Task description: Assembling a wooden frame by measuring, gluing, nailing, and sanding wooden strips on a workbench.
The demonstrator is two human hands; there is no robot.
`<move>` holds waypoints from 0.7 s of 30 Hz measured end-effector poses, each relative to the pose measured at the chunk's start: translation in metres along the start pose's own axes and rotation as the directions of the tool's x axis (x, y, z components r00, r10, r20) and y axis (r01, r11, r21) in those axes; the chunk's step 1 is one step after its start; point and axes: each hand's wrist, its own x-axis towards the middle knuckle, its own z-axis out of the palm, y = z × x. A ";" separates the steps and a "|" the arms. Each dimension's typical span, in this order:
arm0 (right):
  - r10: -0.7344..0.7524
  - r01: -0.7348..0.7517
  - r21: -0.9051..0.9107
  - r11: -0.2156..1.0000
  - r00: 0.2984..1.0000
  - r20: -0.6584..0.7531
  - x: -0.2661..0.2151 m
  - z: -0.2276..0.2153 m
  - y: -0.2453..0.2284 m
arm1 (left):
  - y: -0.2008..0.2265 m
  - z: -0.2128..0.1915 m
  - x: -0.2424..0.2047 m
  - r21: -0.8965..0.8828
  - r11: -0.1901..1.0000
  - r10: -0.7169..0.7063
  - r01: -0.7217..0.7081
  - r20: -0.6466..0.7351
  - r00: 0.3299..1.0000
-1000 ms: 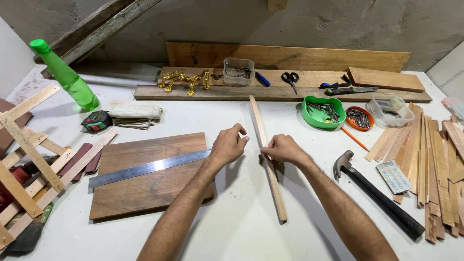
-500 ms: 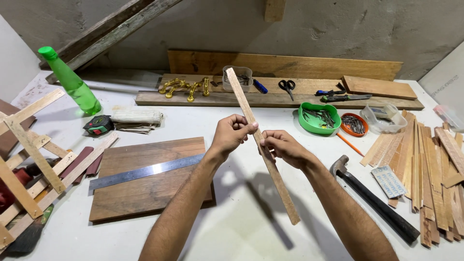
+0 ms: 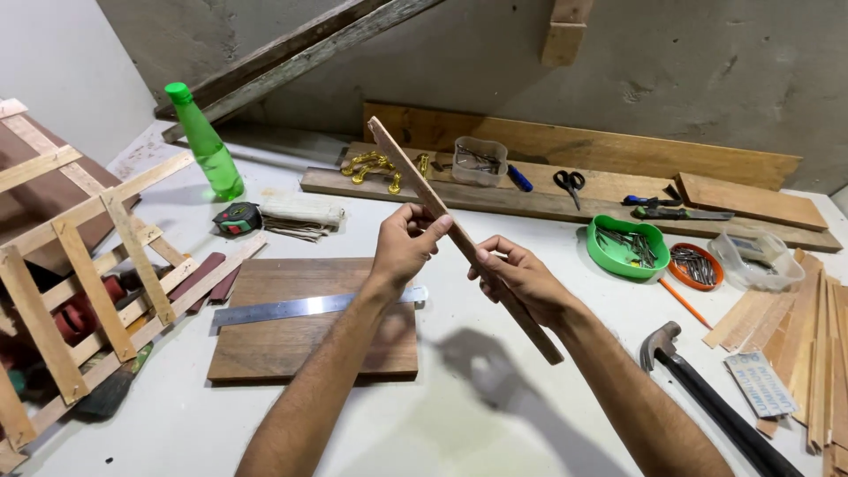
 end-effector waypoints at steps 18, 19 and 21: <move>-0.492 0.221 -0.837 0.501 0.868 -0.065 0.089 0.026 -0.013 | 0.005 -0.099 0.020 0.249 0.960 -0.053 0.127 -0.285 0.957; -0.486 0.222 -0.834 0.505 0.872 -0.062 0.099 0.027 -0.012 | -0.002 -0.108 0.024 0.250 0.959 -0.058 0.134 -0.291 0.955; -0.472 0.224 -0.829 0.512 0.880 -0.053 0.117 0.026 -0.010 | -0.017 -0.126 0.034 0.574 0.813 0.300 -0.096 -0.273 0.914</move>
